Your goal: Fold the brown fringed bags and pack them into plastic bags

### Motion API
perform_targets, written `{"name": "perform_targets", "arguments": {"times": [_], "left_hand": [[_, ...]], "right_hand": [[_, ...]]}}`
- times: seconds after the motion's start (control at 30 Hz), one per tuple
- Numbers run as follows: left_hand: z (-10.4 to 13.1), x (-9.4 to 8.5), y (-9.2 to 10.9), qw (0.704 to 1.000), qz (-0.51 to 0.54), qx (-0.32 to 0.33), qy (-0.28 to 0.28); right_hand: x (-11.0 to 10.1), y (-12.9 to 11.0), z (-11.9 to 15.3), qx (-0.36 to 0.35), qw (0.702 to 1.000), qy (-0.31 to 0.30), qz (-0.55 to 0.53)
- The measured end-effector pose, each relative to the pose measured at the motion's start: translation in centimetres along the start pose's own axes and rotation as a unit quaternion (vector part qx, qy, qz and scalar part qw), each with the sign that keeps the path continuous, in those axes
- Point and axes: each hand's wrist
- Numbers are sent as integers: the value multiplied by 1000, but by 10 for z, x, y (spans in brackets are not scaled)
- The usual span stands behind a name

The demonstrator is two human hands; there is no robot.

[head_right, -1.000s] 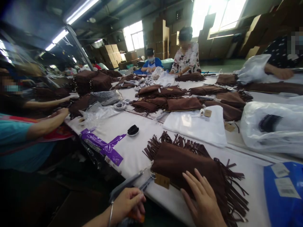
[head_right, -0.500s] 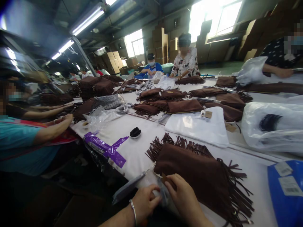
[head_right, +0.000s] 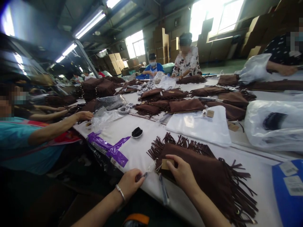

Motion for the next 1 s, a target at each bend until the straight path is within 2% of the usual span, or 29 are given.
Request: {"name": "perform_targets", "arguments": {"times": [0.13,0.23,0.3,0.43,0.53,0.63,0.73,0.83,0.9,0.93,1.0], "left_hand": [[-2,-6,10,978,130,-113,-115],[-7,-13,14,933,258,-175,-179],[-11,-17,13,905,310,-203,-208],[-16,-16,8,892,331,-222,-212],[-9,-5,9,882,341,-234,-226],[0,11,15,861,356,-244,-270],[5,23,22,833,386,-241,-316],[6,32,28,791,446,-237,-344],[6,39,34,742,512,-240,-361],[6,44,38,716,548,-237,-362],[7,57,50,676,620,-225,-330]], "right_hand": [[8,-5,-2,1,998,-50,-46],[22,-13,-1,-23,992,-103,-71],[25,-14,-3,-37,991,-115,-62],[7,1,-9,-64,996,-47,50],[-9,19,-10,-99,979,-16,176],[-9,32,-7,-136,953,-41,267],[-1,37,0,-161,931,-95,314],[0,33,10,-166,916,-157,329],[-3,27,15,-151,911,-195,329],[-5,23,16,-136,911,-212,326],[-8,15,16,-104,913,-238,314]]}}
Point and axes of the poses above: each hand's wrist, its own z-axis away from the middle knuckle, its own x-axis out of the palm, y = z × x, and after that the axes turned 12 degrees about -x, right-handed
